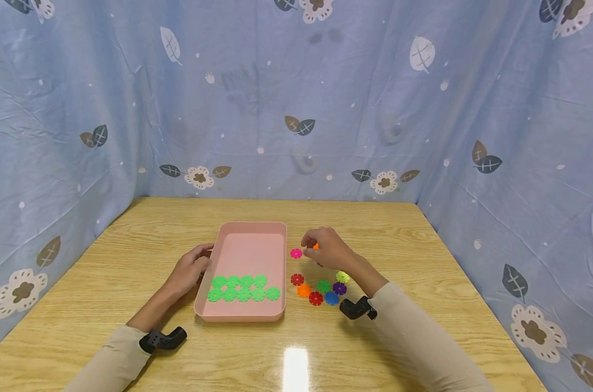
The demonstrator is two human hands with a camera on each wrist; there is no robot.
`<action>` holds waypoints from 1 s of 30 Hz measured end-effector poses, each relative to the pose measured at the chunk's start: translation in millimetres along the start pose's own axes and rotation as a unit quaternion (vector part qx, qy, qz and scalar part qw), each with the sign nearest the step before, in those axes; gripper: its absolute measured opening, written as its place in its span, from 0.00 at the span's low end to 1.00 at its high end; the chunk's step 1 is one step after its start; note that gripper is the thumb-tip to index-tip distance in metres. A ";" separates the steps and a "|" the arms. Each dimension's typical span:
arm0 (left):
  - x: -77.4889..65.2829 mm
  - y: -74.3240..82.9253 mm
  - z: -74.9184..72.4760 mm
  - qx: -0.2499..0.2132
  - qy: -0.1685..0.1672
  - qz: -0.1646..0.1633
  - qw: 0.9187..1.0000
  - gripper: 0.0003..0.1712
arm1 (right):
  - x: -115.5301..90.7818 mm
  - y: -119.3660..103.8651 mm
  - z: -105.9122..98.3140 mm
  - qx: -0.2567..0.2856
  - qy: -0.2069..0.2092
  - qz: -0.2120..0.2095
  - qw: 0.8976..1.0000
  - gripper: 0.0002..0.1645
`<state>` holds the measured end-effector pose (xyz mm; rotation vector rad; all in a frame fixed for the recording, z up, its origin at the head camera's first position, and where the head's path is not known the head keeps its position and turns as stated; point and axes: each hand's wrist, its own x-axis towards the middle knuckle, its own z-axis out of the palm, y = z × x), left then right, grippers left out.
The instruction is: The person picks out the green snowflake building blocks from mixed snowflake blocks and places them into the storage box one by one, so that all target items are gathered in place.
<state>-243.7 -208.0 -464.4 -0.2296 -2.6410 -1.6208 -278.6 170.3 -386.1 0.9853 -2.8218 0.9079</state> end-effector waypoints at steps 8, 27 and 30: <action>1.0 -0.1 -0.3 0.003 0.001 0.001 1.000 0.29 | -6.9 8.9 -0.5 0.006 -0.024 0.015 1.000 0.07; -1.6 -1.2 2.0 0.014 0.011 -0.003 1.000 0.30 | -32.3 25.5 6.2 0.048 -0.076 0.057 0.994 0.04; -0.2 -0.8 1.9 0.016 0.010 -0.003 1.000 0.30 | -34.1 26.8 5.9 0.055 -0.085 0.066 0.993 0.04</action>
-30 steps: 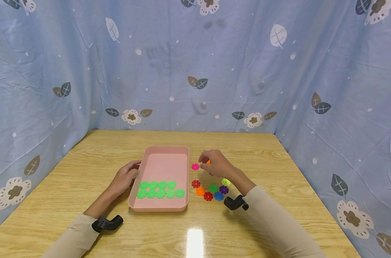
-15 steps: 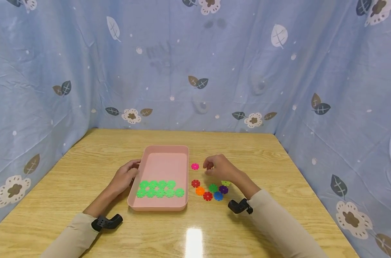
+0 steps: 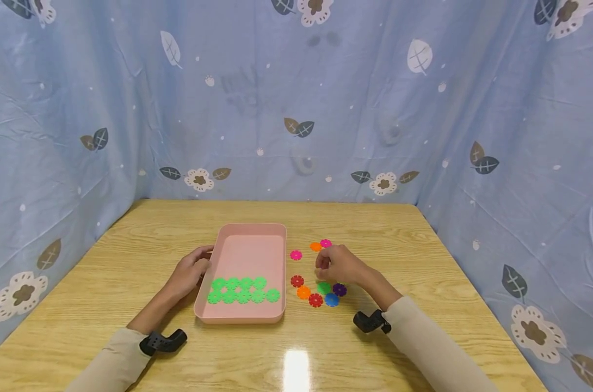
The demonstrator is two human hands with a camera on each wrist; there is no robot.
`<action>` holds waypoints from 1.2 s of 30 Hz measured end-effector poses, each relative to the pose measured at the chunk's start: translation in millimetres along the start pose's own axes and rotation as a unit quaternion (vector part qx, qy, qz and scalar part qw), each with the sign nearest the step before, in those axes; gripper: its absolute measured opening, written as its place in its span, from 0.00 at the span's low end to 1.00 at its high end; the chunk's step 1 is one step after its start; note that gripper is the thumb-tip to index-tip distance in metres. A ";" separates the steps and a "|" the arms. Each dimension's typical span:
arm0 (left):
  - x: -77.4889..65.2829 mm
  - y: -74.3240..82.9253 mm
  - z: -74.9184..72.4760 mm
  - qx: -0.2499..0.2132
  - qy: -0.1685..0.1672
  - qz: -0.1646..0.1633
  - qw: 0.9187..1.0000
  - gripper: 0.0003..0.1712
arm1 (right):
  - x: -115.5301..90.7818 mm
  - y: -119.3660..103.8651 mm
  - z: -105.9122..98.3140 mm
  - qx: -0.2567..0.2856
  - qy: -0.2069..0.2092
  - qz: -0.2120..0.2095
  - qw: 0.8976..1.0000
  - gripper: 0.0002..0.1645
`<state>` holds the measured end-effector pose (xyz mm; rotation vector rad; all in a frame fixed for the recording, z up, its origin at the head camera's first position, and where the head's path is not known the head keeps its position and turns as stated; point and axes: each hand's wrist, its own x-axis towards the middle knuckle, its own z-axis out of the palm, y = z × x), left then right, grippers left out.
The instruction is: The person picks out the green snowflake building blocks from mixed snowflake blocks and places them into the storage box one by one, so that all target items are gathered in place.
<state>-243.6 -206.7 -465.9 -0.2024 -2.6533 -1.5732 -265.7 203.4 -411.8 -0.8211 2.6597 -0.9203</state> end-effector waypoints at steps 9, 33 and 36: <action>0.0 0.8 -1.4 -0.001 -0.004 0.008 1.000 0.30 | -5.1 6.4 1.8 -0.018 -0.016 0.003 1.000 0.11; 0.6 0.3 -0.3 -0.008 0.000 0.004 1.000 0.29 | -10.0 7.0 7.9 -0.016 -0.035 0.001 0.999 0.09; -0.2 0.7 -0.6 -0.007 0.001 0.006 1.000 0.29 | -10.8 5.3 9.3 -0.019 -0.039 -0.001 0.999 0.09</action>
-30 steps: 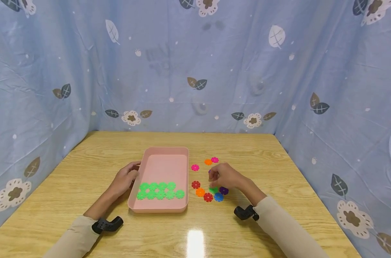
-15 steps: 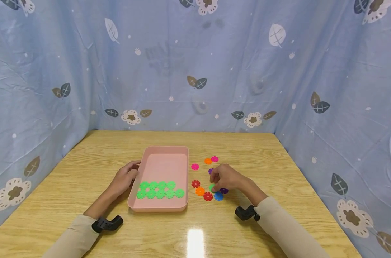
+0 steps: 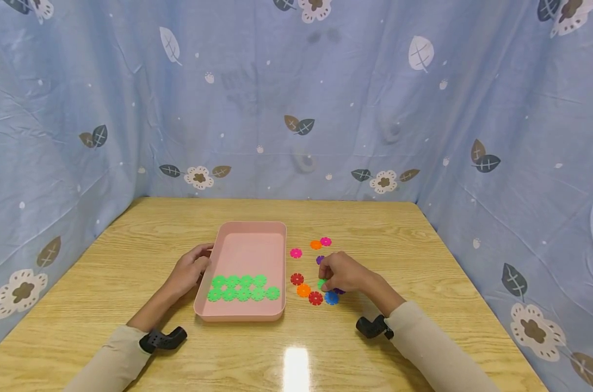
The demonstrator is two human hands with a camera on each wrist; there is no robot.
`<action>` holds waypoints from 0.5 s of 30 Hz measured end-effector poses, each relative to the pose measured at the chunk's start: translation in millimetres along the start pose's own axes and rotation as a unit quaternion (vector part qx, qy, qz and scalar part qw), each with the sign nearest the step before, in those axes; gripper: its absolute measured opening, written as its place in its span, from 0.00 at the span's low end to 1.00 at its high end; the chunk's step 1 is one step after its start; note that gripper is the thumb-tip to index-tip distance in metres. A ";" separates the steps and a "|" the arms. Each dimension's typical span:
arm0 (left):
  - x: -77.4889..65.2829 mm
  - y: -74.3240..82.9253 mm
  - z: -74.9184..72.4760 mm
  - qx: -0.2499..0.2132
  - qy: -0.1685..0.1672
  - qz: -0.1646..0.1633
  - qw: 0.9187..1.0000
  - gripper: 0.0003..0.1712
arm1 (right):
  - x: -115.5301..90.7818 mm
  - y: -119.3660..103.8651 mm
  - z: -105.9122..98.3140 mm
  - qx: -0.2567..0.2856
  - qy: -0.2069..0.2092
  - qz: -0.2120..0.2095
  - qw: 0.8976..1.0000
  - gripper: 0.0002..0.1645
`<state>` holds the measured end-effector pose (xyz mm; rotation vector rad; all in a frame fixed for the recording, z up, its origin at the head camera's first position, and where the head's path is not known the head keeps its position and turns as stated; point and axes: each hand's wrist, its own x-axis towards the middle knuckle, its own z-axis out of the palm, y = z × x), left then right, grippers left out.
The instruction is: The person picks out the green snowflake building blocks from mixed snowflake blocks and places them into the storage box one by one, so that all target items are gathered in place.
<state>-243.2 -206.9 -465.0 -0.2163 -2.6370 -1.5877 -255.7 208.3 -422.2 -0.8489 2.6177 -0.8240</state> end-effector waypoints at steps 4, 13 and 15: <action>-0.4 0.0 -0.9 0.002 -0.002 0.001 1.000 0.29 | 0.2 -2.6 0.1 -0.014 -0.002 0.002 1.000 0.09; 0.5 -0.3 -0.4 -0.005 -0.005 -0.002 1.000 0.29 | 0.2 -3.7 1.9 -0.009 0.012 -0.011 1.000 0.11; 0.0 -0.2 -0.7 -0.007 -0.009 -0.002 1.000 0.29 | 0.0 -3.5 2.5 -0.002 0.016 -0.014 1.000 0.10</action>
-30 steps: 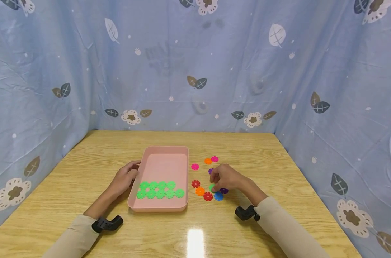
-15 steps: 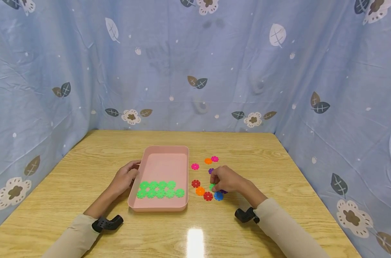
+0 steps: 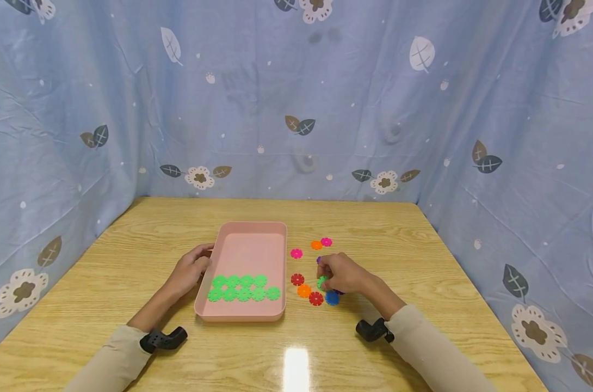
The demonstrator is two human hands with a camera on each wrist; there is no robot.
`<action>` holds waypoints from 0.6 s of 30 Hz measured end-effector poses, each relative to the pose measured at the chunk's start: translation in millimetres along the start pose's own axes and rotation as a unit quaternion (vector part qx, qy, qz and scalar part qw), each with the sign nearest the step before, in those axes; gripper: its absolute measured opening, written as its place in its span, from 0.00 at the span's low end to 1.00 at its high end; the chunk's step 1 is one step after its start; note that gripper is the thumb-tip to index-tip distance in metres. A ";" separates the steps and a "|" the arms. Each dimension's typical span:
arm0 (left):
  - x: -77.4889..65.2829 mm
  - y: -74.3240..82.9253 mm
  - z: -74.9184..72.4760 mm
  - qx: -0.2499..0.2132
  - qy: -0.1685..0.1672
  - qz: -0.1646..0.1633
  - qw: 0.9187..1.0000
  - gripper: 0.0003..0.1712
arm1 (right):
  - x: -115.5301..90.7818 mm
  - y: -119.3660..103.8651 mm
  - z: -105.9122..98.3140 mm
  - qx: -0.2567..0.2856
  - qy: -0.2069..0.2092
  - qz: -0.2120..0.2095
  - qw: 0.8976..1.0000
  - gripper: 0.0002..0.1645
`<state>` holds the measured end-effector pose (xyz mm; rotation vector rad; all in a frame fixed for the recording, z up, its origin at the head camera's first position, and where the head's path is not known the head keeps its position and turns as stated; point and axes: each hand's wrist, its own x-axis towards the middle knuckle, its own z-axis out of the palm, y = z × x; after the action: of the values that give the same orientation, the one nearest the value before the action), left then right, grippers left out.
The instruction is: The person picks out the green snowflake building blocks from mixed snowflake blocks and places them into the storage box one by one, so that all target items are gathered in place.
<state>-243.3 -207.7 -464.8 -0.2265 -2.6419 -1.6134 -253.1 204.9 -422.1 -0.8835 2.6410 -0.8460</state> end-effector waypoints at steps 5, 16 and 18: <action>-1.6 -0.3 -0.3 -0.003 -0.011 0.003 1.000 0.29 | -0.8 -0.5 -0.6 0.017 0.006 -0.008 1.000 0.07; -0.6 -1.4 -0.3 0.001 -0.008 0.001 1.000 0.29 | 2.7 -5.4 -3.7 0.030 0.022 -0.034 0.999 0.06; -0.1 -1.0 -0.4 0.003 -0.004 0.001 1.000 0.29 | 4.3 -7.8 -5.4 0.033 0.027 -0.033 0.999 0.04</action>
<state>-243.3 -208.5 -465.6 -0.2357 -2.6516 -1.6089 -254.8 199.6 -413.3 -0.9497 2.6265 -0.9799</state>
